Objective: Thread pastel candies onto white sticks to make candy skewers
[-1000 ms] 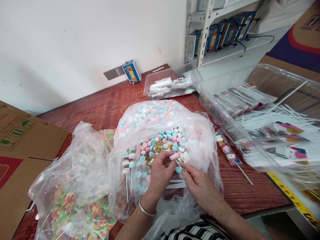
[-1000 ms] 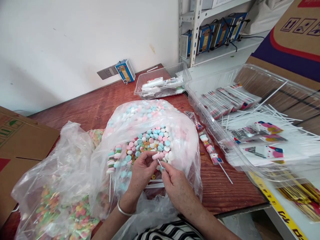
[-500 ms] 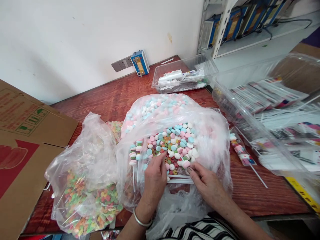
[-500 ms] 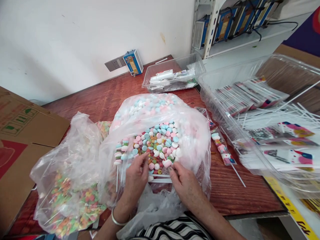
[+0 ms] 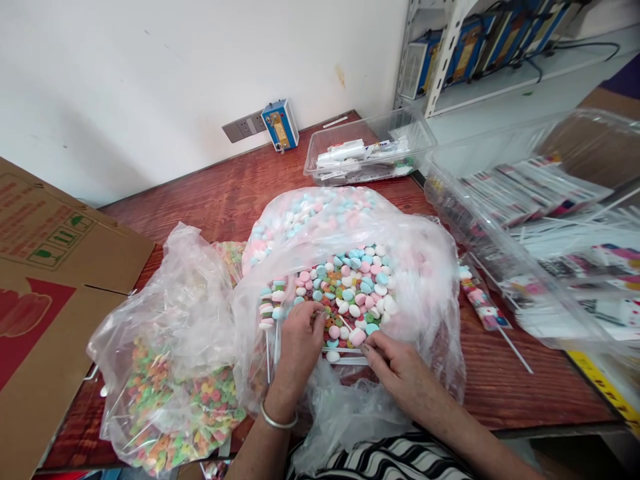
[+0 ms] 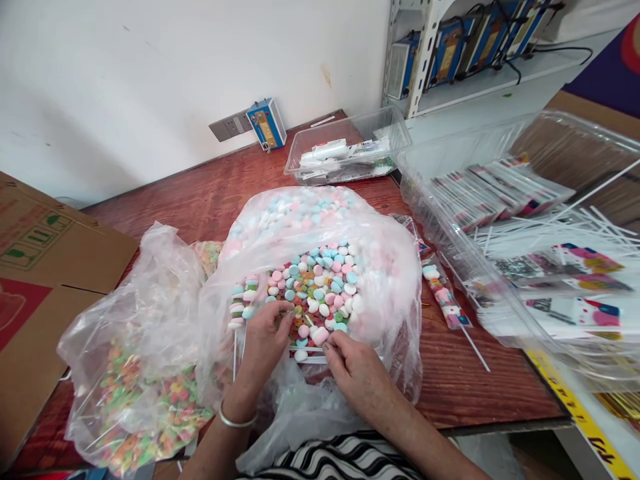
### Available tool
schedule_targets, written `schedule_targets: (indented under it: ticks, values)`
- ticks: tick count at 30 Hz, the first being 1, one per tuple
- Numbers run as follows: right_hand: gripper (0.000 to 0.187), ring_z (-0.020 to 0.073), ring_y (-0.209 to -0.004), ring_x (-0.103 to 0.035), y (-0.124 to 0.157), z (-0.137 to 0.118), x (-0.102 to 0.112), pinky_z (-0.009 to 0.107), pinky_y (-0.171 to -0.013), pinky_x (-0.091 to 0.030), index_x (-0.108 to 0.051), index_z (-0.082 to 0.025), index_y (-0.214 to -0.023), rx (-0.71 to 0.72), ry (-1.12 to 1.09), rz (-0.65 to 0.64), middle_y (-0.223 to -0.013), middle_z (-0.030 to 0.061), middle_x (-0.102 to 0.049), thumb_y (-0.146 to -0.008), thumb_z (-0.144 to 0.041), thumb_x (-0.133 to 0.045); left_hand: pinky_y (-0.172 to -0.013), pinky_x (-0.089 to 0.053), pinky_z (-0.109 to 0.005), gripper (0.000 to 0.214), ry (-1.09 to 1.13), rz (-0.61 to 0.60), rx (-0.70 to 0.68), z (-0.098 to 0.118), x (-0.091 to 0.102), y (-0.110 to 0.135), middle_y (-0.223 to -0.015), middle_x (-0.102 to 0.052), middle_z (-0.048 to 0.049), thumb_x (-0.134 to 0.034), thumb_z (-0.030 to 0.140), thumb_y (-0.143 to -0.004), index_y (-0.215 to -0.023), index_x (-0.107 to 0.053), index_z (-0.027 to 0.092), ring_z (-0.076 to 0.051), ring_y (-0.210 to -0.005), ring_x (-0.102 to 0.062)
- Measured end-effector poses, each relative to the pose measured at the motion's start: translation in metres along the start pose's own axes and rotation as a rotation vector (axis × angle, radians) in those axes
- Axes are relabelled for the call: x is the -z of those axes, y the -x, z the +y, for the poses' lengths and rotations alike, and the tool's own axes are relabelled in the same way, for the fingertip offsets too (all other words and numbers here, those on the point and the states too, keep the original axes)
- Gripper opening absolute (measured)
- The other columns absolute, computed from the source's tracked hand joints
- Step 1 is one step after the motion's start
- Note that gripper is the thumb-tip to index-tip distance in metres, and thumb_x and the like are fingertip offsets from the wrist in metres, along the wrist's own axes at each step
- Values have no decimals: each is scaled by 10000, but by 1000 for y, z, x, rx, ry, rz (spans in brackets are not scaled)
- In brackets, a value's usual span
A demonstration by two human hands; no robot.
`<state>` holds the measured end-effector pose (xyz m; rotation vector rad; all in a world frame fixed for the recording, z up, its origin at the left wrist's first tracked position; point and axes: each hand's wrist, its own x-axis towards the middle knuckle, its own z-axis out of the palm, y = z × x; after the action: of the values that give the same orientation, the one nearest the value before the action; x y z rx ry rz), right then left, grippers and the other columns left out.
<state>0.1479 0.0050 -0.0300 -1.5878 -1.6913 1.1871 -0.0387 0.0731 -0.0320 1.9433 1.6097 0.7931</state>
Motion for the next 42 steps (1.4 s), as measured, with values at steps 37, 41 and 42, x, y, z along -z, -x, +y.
schedule_targets:
  ticks: [37, 41, 42]
  values:
    - [221, 146, -581, -509, 2, 5, -4, 253, -558, -342, -503, -213, -761, 13, -46, 43, -629, -43, -523, -953, -261, -405, -781, -486, -335, 110, 191, 65, 136, 7, -10, 0, -889, -708, -58, -579, 250, -870, -907, -671, 203, -207, -839, -639]
    - [225, 144, -611, -517, 1, 1, -5, 255, -584, -342, -490, -213, -763, 35, -64, 19, -659, -39, -529, -960, -247, -385, -633, -507, -282, 209, 696, -72, 377, 14, -8, 4, -739, -697, -31, -668, 348, -807, -908, -666, 165, -155, -618, -629]
    - [227, 144, -611, -513, 0, 1, -5, 255, -584, -340, -482, -214, -756, 37, -65, 16, -658, -39, -527, -958, -246, -385, -615, -502, -272, 224, 753, -93, 396, 15, -8, 4, -712, -687, -26, -683, 351, -793, -904, -668, 157, -144, -594, -616]
